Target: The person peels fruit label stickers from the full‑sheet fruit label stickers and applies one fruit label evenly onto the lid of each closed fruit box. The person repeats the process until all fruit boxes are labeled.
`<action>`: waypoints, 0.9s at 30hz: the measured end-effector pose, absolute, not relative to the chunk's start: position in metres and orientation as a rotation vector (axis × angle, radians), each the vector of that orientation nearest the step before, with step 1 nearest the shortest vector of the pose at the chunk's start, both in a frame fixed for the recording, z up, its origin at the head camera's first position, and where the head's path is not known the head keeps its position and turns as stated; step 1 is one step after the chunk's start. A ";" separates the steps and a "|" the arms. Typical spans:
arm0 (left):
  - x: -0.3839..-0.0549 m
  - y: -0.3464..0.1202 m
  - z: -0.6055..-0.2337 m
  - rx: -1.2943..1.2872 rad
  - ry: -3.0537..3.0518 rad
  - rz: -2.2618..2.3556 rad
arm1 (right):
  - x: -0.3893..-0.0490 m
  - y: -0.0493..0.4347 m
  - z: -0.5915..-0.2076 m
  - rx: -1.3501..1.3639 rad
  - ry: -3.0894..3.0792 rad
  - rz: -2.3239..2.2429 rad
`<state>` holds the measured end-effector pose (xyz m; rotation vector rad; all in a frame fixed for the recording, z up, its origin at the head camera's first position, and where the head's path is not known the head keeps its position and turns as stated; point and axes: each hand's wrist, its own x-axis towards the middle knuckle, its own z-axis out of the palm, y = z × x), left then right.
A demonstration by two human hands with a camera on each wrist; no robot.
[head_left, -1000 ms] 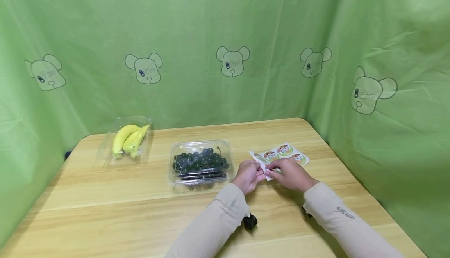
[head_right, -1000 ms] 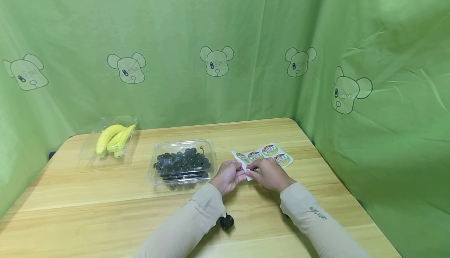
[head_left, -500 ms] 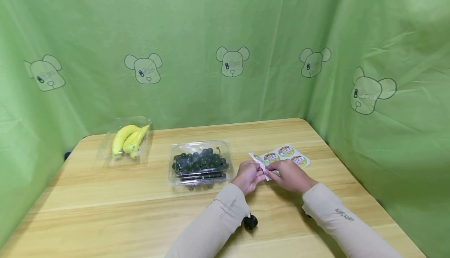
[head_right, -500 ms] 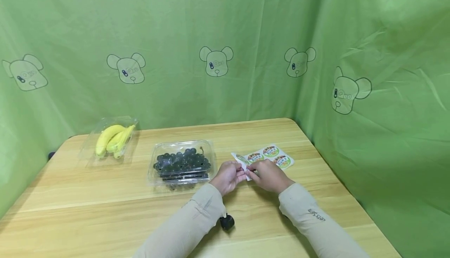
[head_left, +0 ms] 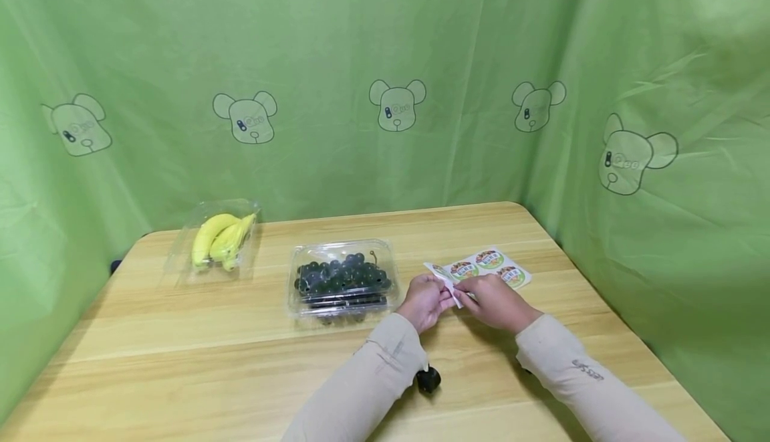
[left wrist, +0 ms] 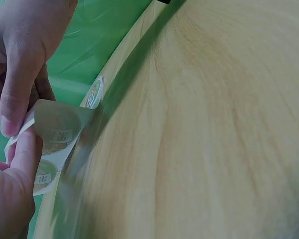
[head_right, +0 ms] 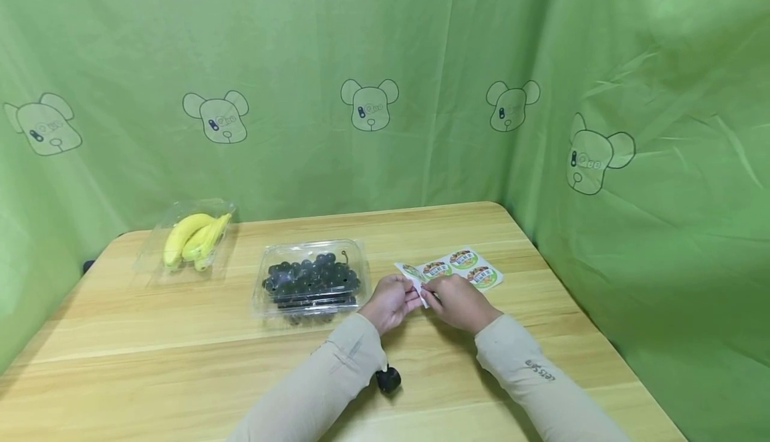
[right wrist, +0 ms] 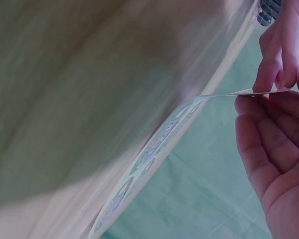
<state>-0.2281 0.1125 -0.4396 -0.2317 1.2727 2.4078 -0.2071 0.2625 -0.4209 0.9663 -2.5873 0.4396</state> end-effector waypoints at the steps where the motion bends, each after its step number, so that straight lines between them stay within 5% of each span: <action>1: -0.228 0.113 -0.439 -0.237 1.271 2.409 | -0.207 0.262 -0.421 0.975 -2.584 0.437; 27: -0.227 0.116 -0.438 -0.240 1.353 2.401 | -0.206 0.262 -0.420 0.896 -2.601 0.432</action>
